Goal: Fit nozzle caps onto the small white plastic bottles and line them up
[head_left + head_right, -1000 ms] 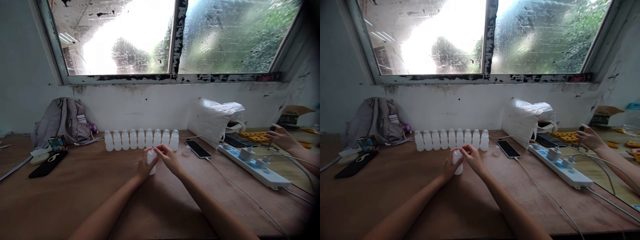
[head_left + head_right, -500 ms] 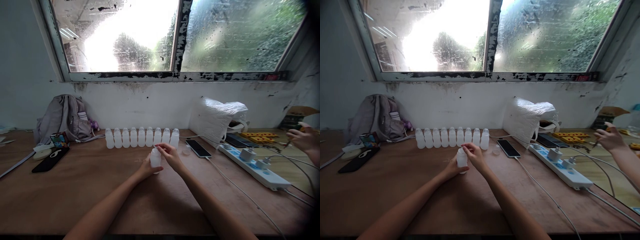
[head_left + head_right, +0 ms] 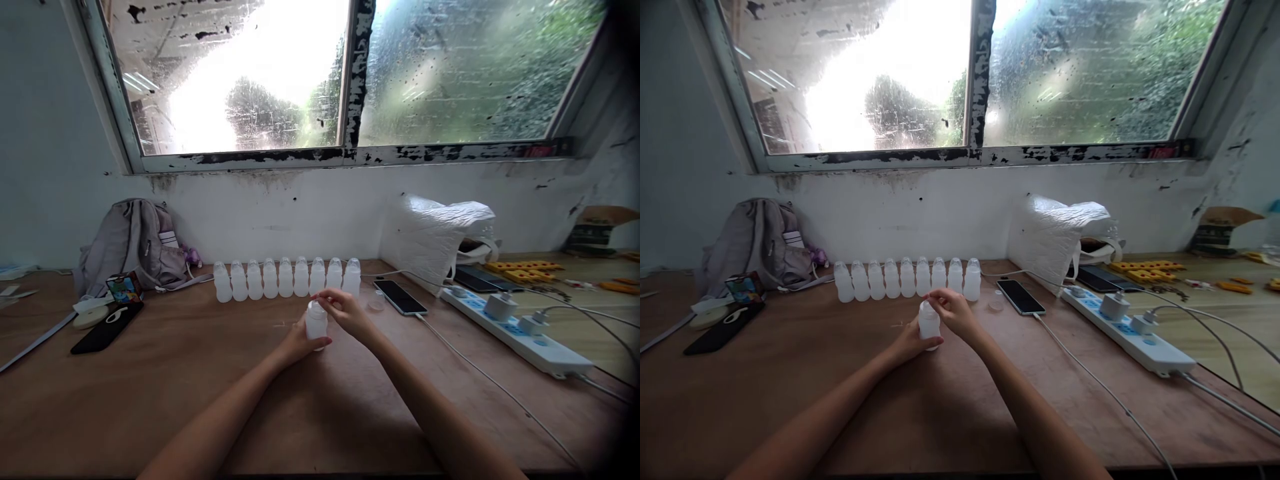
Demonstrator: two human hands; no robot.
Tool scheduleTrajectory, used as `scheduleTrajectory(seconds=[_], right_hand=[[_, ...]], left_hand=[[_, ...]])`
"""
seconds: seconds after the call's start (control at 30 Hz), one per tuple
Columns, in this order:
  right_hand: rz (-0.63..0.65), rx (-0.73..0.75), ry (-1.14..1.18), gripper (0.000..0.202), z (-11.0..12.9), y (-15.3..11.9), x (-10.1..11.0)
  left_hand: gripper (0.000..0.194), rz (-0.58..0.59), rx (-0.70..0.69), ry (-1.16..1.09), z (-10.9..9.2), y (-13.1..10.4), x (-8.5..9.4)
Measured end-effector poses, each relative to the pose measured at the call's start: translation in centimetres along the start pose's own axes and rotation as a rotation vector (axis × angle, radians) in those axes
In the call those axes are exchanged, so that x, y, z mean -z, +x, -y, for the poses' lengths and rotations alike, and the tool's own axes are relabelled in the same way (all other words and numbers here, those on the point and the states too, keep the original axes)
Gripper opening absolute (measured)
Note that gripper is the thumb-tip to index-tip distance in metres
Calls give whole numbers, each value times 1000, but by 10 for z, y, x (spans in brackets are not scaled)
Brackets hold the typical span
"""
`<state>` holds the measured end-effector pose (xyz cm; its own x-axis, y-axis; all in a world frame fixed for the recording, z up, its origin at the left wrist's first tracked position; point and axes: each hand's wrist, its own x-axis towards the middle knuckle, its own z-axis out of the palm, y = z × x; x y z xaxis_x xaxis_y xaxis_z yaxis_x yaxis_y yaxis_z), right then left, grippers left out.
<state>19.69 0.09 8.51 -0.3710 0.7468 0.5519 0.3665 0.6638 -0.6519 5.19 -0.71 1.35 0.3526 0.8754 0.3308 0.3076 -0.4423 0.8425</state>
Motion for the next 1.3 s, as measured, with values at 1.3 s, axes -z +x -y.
scheduleTrajectory(seconds=[1.3], right_hand=[[45,-185,291,30,2,2,5]], left_hand=[[53,57,30,43,-8,-7,-1]])
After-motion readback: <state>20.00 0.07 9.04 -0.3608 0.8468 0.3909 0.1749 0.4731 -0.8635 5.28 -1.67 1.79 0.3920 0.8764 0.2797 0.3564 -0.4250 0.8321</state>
